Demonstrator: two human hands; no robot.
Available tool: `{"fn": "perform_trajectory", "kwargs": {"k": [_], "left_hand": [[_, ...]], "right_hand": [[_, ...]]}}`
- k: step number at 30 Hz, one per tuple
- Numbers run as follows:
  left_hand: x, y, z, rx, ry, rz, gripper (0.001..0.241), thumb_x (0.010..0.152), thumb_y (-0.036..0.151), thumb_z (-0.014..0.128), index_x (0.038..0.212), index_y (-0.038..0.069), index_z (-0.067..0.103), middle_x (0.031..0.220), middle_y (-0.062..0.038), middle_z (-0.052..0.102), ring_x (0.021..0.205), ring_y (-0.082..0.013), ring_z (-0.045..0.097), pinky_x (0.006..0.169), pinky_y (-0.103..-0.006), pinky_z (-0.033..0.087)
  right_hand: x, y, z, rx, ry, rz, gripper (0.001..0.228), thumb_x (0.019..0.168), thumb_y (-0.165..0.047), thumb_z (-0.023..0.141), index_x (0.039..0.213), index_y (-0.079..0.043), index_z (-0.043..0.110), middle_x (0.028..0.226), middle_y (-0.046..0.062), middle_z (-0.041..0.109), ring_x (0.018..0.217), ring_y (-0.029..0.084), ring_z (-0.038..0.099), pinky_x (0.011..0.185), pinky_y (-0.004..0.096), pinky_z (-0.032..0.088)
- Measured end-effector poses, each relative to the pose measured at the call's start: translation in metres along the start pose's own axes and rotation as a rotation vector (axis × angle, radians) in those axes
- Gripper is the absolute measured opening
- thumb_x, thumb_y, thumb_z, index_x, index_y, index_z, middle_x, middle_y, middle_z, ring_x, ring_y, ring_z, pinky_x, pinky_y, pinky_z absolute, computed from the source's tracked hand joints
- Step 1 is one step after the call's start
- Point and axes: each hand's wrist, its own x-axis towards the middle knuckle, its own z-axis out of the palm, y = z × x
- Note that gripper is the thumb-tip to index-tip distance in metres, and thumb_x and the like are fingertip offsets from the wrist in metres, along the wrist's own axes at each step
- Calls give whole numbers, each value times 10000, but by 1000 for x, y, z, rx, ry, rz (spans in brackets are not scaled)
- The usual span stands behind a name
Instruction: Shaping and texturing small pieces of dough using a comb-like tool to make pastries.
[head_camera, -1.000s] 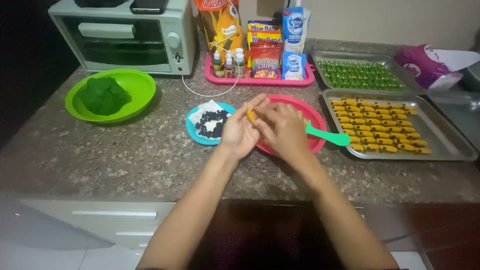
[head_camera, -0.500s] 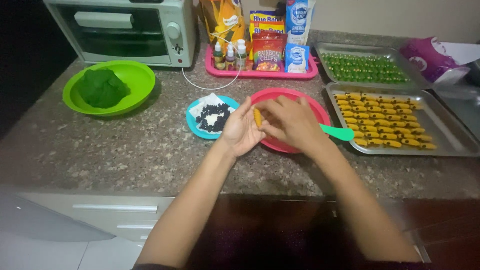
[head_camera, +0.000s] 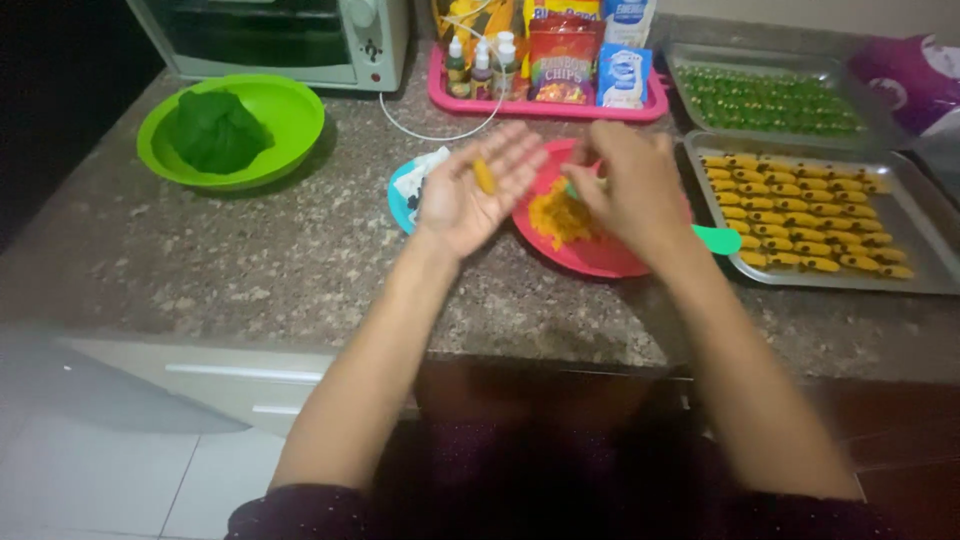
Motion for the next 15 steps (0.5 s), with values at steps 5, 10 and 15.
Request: {"fn": "perform_trajectory", "kwargs": {"k": [5, 10, 15], "left_hand": [[-29, 68, -13, -35, 88, 179, 561, 945, 218, 548, 1466, 11, 518, 1481, -253, 552, 1372, -423, 558, 1124, -498, 534], [-46, 89, -18, -63, 205, 324, 562, 987, 224, 447, 1485, -37, 460, 1516, -299, 481, 1372, -464, 518, 1034, -505, 543], [-43, 89, -28, -62, 237, 347, 560, 996, 252, 440, 1481, -29, 458, 1562, -294, 442, 1355, -458, 525, 975, -488, 572]], "right_hand": [[3, 6, 15, 14, 52, -31, 150, 960, -286, 737, 1071, -232, 652, 953, -3, 667, 937, 265, 681, 905, 470, 406], [25, -36, 18, 61, -95, -36, 163, 940, -231, 732, 958, -150, 591, 924, 49, 669, 924, 330, 641, 868, 524, 387], [52, -73, 34, 26, -178, -87, 145, 956, -306, 741, 964, -167, 701, 937, 36, 707, 972, 283, 634, 947, 550, 415]]}}
